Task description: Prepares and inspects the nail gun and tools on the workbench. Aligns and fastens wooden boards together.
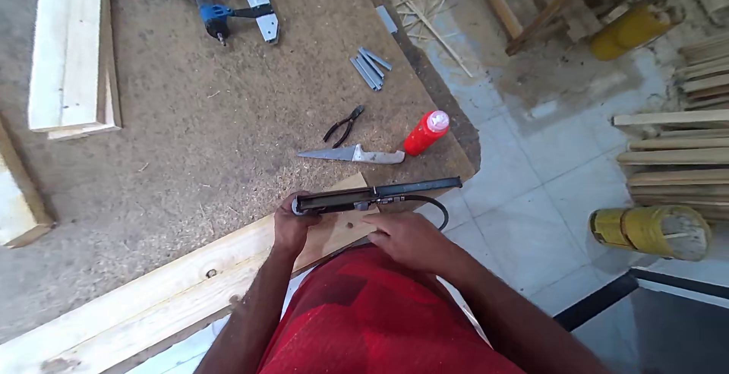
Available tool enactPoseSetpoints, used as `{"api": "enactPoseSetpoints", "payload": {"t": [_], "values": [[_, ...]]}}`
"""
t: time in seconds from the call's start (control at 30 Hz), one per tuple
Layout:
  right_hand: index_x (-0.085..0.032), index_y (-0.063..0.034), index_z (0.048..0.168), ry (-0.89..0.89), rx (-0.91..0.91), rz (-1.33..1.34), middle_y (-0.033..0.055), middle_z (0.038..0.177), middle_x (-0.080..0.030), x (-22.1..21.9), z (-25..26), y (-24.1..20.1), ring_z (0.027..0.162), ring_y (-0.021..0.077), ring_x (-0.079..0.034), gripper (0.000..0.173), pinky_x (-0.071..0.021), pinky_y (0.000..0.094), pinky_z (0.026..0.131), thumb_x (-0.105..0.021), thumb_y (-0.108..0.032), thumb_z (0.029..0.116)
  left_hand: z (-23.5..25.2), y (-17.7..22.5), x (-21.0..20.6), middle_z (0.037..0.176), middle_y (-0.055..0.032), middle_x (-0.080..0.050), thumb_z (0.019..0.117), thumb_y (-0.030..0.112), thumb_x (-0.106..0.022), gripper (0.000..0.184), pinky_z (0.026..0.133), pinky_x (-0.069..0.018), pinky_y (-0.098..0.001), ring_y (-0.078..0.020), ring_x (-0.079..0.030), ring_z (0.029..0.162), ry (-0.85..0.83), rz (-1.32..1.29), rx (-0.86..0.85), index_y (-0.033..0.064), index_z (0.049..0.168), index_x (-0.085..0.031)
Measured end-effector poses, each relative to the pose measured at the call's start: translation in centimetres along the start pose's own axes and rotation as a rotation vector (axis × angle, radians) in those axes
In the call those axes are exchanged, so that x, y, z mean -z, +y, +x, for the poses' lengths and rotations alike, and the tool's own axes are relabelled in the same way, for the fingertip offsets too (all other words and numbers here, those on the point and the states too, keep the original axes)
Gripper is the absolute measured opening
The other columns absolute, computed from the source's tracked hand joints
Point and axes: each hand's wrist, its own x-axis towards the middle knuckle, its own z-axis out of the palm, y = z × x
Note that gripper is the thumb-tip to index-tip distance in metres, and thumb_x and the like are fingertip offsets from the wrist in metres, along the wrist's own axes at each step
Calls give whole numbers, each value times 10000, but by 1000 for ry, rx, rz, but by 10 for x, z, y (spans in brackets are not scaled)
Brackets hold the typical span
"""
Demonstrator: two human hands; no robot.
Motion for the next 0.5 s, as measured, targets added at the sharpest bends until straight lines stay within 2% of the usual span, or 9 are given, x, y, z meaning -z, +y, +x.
{"api": "enactPoseSetpoints", "payload": {"t": [0.07,0.13,0.2,0.27,0.33,0.4,0.5], "values": [[-720,-162,1252,202,-22,75,10,993,-744,17,-13,15,846,147,-712,275,-622,429,785,-591,-275,1037,-2,-5,4,946,-68,-735,554,-161,-738,559,698,-615,-369,-172,-705,830,-31,18,-34,77,1059,-709],[-740,-127,1202,373,-107,52,46,1017,-747,38,-17,29,875,175,-720,253,-618,450,803,-600,-258,1035,-3,-7,6,963,-40,-737,548,-130,-756,546,702,-617,-353,-157,-705,844,-56,59,-72,107,1039,-722],[-755,-109,1147,473,-208,-30,75,1024,-749,52,-11,49,912,212,-726,237,-609,485,831,-611,-253,1027,-5,-10,10,1045,-29,-724,550,-115,-786,542,783,-616,-347,-153,-693,936,-101,120,-113,111,1039,-723],[-749,-103,1152,391,-318,-105,101,1060,-744,64,2,71,973,259,-717,235,-577,533,883,-596,-241,1040,-5,-10,13,1105,-13,-720,543,-76,-819,515,874,-599,-343,-145,-679,1027,-127,180,-155,114,1014,-731],[-743,-108,1146,209,-404,-151,108,1086,-736,67,14,95,1017,284,-707,220,-562,556,912,-588,-225,1044,-8,-10,17,1129,-6,-716,551,-19,-842,487,913,-587,-345,-143,-671,1062,-141,228,-173,125,1004,-736],[-750,-122,1119,58,-438,-185,111,1074,-737,65,23,120,1025,302,-703,200,-559,573,902,-599,-217,1029,-15,-10,24,1138,-5,-716,558,47,-868,486,907,-593,-344,-145,-675,1059,-132,244,-156,139,1017,-736],[-748,-118,1066,-60,-409,-196,108,1002,-737,61,32,145,974,302,-708,185,-567,577,856,-596,-214,1025,-25,-4,30,1088,-8,-729,544,63,-860,506,818,-616,-331,-145,-700,973,-64,242,-82,154,1026,-737]]}}
